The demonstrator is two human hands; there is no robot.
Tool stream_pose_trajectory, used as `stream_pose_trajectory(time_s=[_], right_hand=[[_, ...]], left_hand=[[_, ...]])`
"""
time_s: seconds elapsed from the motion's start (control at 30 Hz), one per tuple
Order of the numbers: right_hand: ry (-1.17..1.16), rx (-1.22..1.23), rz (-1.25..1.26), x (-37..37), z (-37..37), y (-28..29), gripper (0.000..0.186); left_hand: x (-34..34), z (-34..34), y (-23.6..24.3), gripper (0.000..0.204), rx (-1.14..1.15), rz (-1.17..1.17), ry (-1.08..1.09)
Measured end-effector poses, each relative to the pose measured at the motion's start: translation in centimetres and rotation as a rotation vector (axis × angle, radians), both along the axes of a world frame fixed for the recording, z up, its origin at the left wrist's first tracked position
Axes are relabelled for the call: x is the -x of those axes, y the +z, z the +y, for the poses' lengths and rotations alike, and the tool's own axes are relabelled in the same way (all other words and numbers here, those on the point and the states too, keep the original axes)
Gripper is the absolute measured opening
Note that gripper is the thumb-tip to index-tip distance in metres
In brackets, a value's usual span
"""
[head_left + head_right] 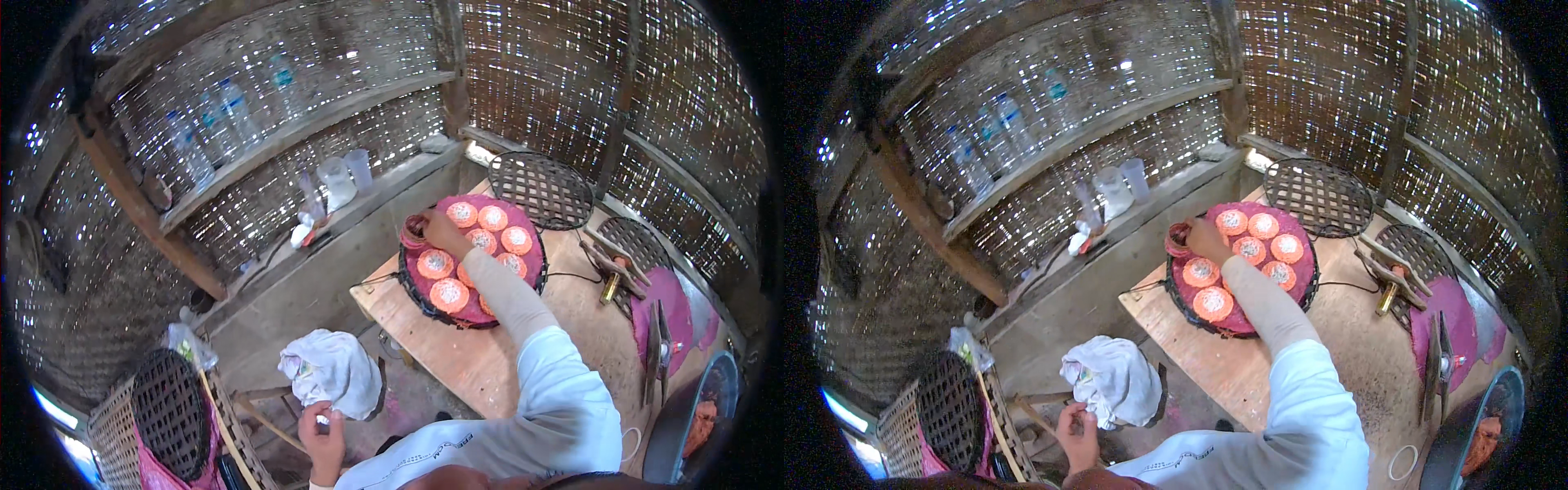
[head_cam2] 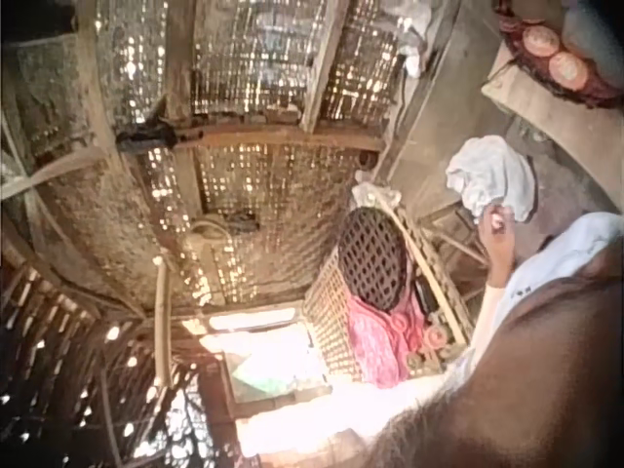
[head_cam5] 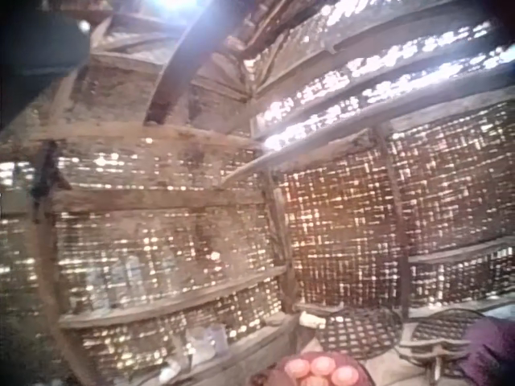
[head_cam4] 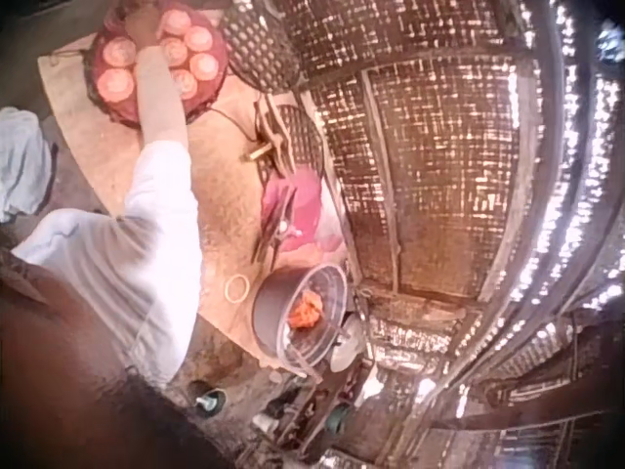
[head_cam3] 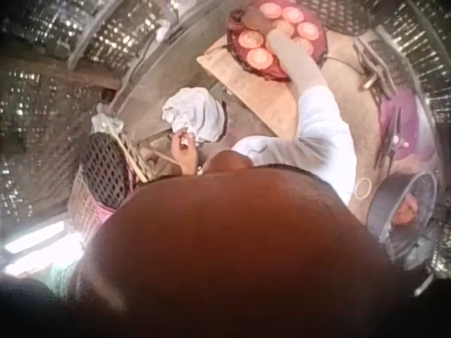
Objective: The person uses a wooden mold to scoop orange and white dough from a metal bowl and presses it into a circular pattern on a purple mat. They repeatedly fill the mold, press the dough, and place the finished circular items onto a woven tray.
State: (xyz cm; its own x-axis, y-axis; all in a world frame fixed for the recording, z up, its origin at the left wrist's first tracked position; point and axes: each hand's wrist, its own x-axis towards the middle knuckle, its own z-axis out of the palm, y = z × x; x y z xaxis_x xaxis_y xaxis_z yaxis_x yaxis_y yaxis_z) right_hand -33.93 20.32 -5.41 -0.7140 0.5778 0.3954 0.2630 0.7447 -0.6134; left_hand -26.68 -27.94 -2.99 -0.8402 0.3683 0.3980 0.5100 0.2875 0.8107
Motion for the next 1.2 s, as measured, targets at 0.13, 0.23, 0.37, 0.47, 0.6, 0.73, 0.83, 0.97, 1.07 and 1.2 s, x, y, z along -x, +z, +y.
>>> stream_pose_trajectory(time_s=[0.13,0.23,0.37,0.47,0.6,0.73,0.83,0.97,1.07,1.2], right_hand=[[-0.003,0.029,-0.096,-0.4,-2.0,1.5,0.024],[0.05,0.081,0.029,-0.7,-0.1,0.6,0.024],[-0.101,0.202,0.155,-2.5,6.0,2.6,0.023],[-0.532,0.079,-0.095,-4.0,6.8,7.0,0.022],[-0.698,-0.066,-0.095,-6.0,12.1,3.2,0.022],[-0.771,0.013,-0.176,-5.4,11.6,2.9,0.022],[-0.788,0.014,-0.203,-5.1,12.1,2.2,0.022],[-0.809,-0.031,-0.182,-5.2,12.4,0.9,0.022],[-0.814,-0.038,-0.178,-4.9,12.4,0.9,0.02],[-0.781,-0.09,-0.057,-5.3,11.9,1.0,0.017]], left_hand=[[3.4,5.2,0.3,0.018,-0.023,-0.064,-0.169],[6.3,8.6,-0.2,0.016,-0.001,-0.067,-0.248],[10.6,13.1,-0.5,0.014,-0.059,-0.131,-0.4],[13.7,14.8,-0.8,0.014,-0.079,-0.173,-0.433],[17.8,17.8,-1.5,0.013,-0.083,-0.206,-0.502],[20.4,19.5,-1.9,0.014,-0.059,-0.226,-0.542],[21.4,20.8,-2.1,0.013,-0.04,-0.21,-0.6],[21.5,22.8,-1.4,0.014,-0.018,-0.192,-0.676],[21.8,23.5,-2.0,0.014,0.024,-0.208,-0.725],[21.3,24.4,-1.9,0.014,0.0,-0.204,-0.751]])
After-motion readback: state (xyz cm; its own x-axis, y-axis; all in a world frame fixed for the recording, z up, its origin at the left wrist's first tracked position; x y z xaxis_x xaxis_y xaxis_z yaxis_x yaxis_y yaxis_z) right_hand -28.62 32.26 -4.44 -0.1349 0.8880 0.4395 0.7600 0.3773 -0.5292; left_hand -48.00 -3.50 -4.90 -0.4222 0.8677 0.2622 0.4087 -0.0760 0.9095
